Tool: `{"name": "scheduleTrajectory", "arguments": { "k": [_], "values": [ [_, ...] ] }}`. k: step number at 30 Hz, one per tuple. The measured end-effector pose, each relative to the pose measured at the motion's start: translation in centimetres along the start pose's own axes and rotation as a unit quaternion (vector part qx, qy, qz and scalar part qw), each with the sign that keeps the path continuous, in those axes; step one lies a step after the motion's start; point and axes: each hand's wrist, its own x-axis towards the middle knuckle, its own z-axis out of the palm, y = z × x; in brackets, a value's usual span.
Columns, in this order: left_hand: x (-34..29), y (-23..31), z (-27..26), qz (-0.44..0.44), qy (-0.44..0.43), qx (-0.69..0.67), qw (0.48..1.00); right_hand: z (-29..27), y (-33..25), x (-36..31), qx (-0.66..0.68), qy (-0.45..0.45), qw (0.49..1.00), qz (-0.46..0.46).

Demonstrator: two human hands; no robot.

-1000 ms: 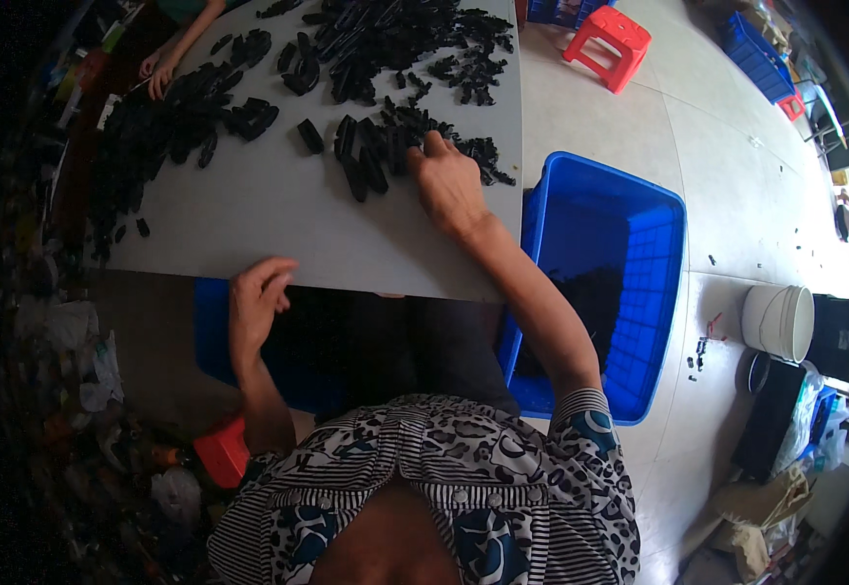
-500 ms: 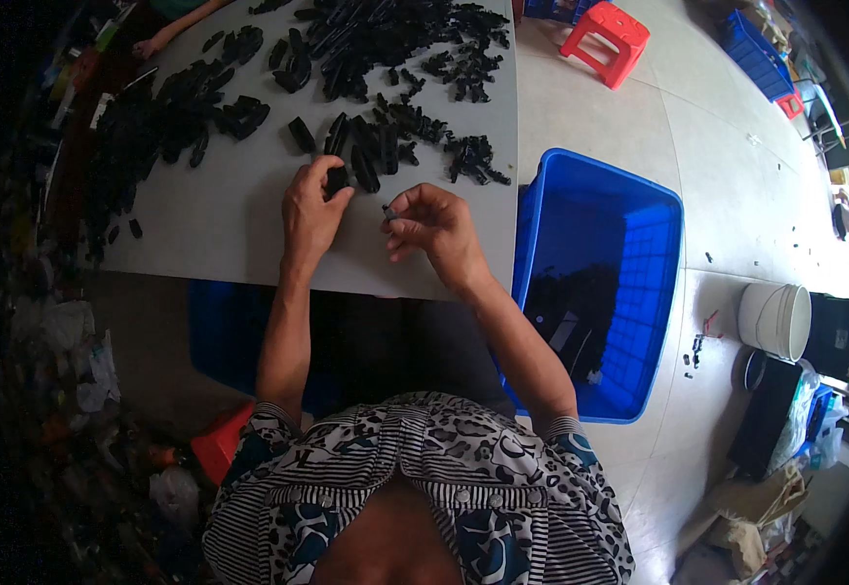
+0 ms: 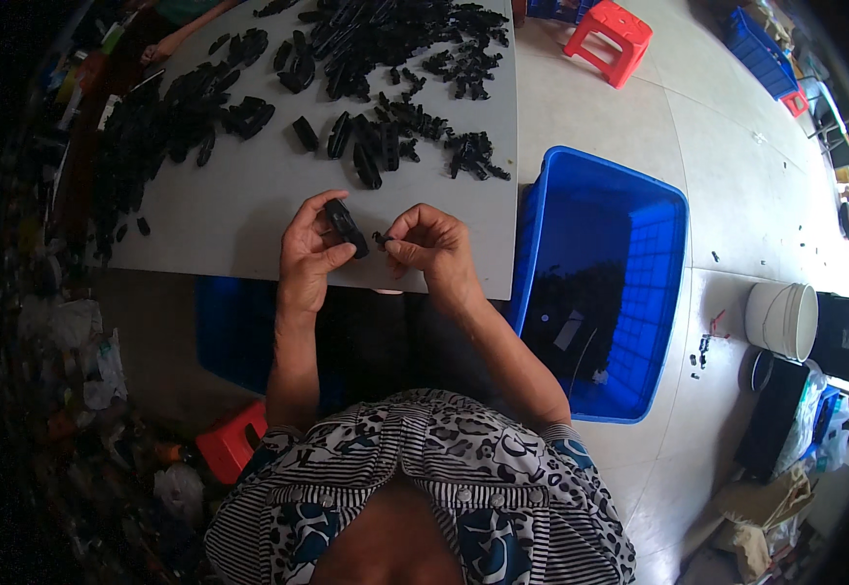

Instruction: The person organizes small plastic parts on a table, then repeatedly fits pairs of components together by hand and drops the assembled pieces into a bin below.

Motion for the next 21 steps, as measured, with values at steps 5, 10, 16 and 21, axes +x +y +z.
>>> {"name": "scheduleTrajectory", "arguments": {
  "k": [5, 10, 16, 21],
  "values": [
    [-0.3, 0.0, 0.7, 0.005, -0.012, 0.030, 0.999, 0.7, 0.0, -0.1, -0.019, 0.032, 0.999, -0.019],
    [-0.3, 0.1, 1.6, 0.011, -0.009, 0.032, 0.999, 1.4, 0.1, -0.1, -0.057, 0.058, 0.996, -0.039],
    [-0.1, -0.9, 0.6, 0.035, -0.035, 0.144, 0.988, 2.3, 0.1, -0.2, -0.120, 0.067, 0.990, -0.043],
    [0.2, -0.6, 0.5, 0.031, -0.048, 0.184, 0.981, 1.9, 0.3, -0.2, -0.110, 0.056, 0.992, -0.025]
  ]
}}
